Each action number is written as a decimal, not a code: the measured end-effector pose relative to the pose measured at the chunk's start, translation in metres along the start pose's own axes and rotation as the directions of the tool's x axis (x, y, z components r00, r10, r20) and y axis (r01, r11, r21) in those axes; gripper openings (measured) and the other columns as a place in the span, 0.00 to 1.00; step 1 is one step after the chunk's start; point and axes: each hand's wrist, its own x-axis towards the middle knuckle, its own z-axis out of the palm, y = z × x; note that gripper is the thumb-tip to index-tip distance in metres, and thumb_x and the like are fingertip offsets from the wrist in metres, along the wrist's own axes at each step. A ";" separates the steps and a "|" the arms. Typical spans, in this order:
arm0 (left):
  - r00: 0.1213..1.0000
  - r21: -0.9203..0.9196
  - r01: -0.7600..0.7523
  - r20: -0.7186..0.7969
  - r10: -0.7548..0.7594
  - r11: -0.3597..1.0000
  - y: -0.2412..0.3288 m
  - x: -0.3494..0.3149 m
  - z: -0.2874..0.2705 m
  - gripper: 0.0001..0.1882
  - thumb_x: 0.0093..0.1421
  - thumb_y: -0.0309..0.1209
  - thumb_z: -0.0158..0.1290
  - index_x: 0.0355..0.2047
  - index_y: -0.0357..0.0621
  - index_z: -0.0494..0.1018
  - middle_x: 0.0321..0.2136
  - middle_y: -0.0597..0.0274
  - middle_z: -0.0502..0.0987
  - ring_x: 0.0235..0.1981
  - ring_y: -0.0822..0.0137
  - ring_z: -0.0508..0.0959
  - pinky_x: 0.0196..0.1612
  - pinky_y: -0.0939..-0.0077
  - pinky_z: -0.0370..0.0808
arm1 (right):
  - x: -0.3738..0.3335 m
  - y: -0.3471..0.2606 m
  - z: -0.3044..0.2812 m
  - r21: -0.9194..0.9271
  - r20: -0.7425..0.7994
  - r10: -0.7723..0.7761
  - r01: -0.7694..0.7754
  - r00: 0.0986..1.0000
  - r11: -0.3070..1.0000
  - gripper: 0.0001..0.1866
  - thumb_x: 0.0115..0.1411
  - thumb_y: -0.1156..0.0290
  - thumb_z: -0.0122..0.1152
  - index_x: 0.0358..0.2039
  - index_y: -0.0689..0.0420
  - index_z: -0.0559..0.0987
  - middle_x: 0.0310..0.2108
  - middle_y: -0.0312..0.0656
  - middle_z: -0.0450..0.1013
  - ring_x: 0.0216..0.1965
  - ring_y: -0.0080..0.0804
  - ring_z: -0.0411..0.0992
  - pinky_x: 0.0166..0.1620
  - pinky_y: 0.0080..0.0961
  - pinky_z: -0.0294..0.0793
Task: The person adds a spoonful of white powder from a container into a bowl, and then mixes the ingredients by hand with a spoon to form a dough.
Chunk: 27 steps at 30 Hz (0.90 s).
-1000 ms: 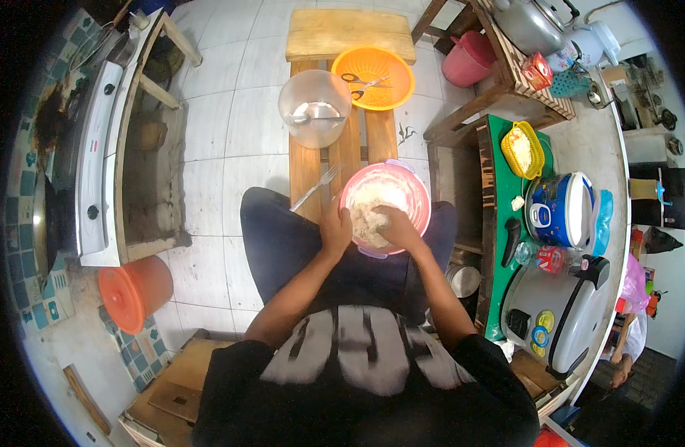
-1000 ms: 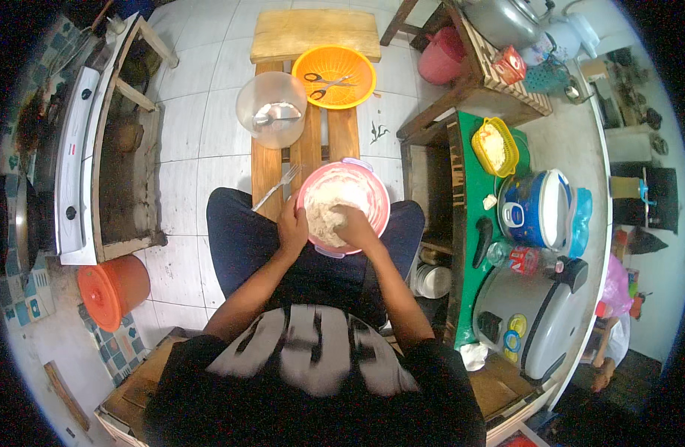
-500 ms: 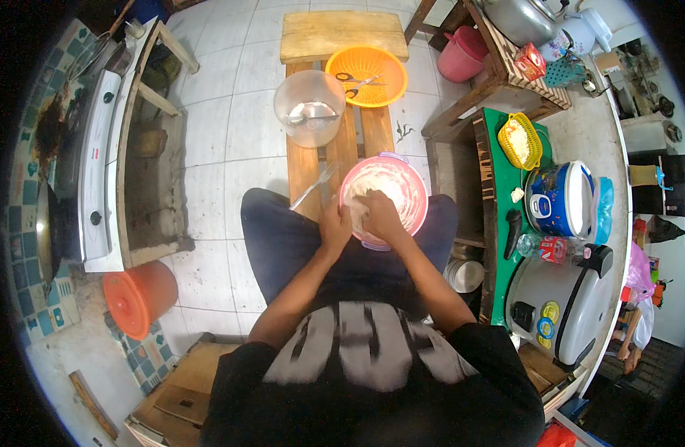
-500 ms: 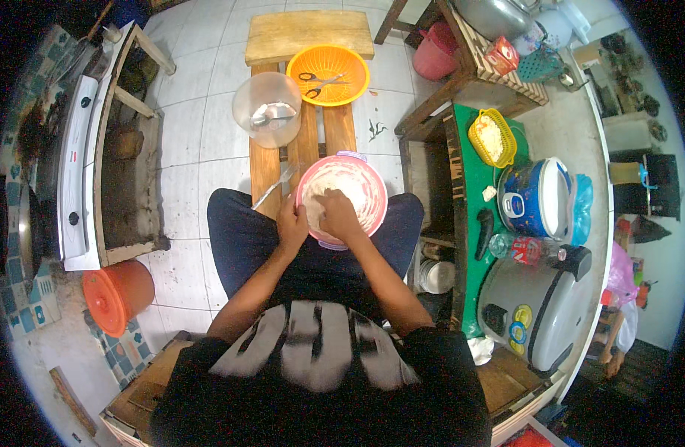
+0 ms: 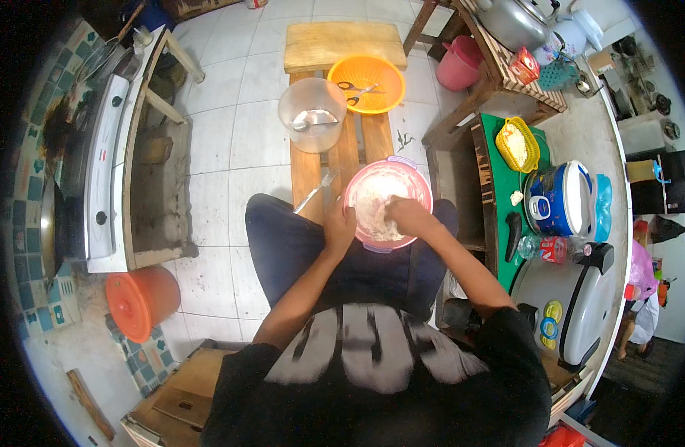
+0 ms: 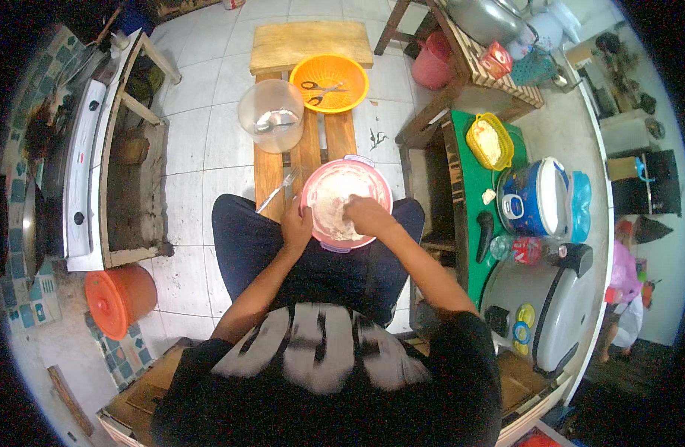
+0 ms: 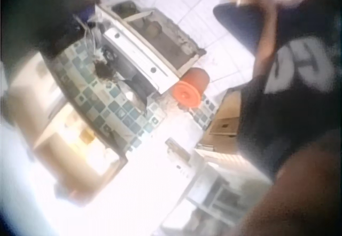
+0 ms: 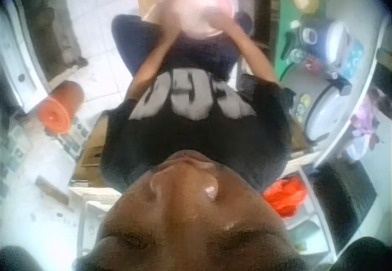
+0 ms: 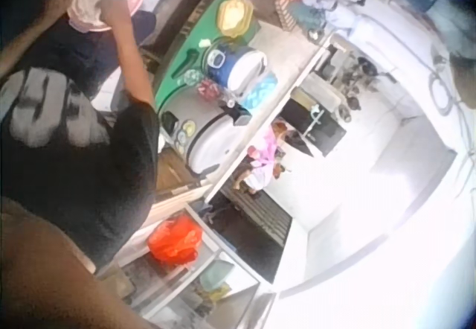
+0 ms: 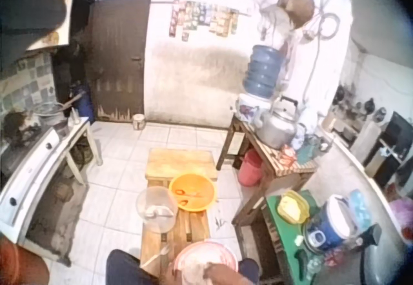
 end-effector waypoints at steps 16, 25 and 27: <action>0.997 0.010 0.069 0.025 -0.069 0.998 -0.017 -0.003 0.004 0.21 0.58 0.24 0.48 0.53 0.38 0.73 0.30 0.45 0.74 0.30 0.49 0.77 0.33 0.60 0.72 | 0.034 -0.020 0.043 -0.093 -0.317 0.223 -0.264 0.922 0.960 0.23 0.49 0.80 0.59 0.48 0.55 0.80 0.46 0.47 0.72 0.48 0.50 0.70 0.43 0.39 0.79; 0.989 -0.019 0.147 -0.021 -0.147 0.989 -0.014 -0.002 0.005 0.22 0.60 0.26 0.49 0.55 0.39 0.73 0.34 0.44 0.79 0.32 0.53 0.80 0.36 0.65 0.75 | 0.029 -0.023 0.043 0.552 -0.254 0.405 -0.212 0.878 0.806 0.24 0.56 0.75 0.56 0.55 0.58 0.72 0.46 0.61 0.73 0.47 0.57 0.73 0.49 0.47 0.72; 0.991 -0.020 0.137 -0.003 -0.137 0.990 0.000 0.000 -0.001 0.22 0.59 0.26 0.49 0.55 0.39 0.73 0.33 0.44 0.79 0.31 0.53 0.80 0.36 0.64 0.75 | 0.028 -0.020 0.030 0.594 -0.104 0.535 -0.379 0.839 0.710 0.27 0.56 0.76 0.55 0.58 0.61 0.67 0.42 0.63 0.72 0.45 0.62 0.72 0.50 0.49 0.71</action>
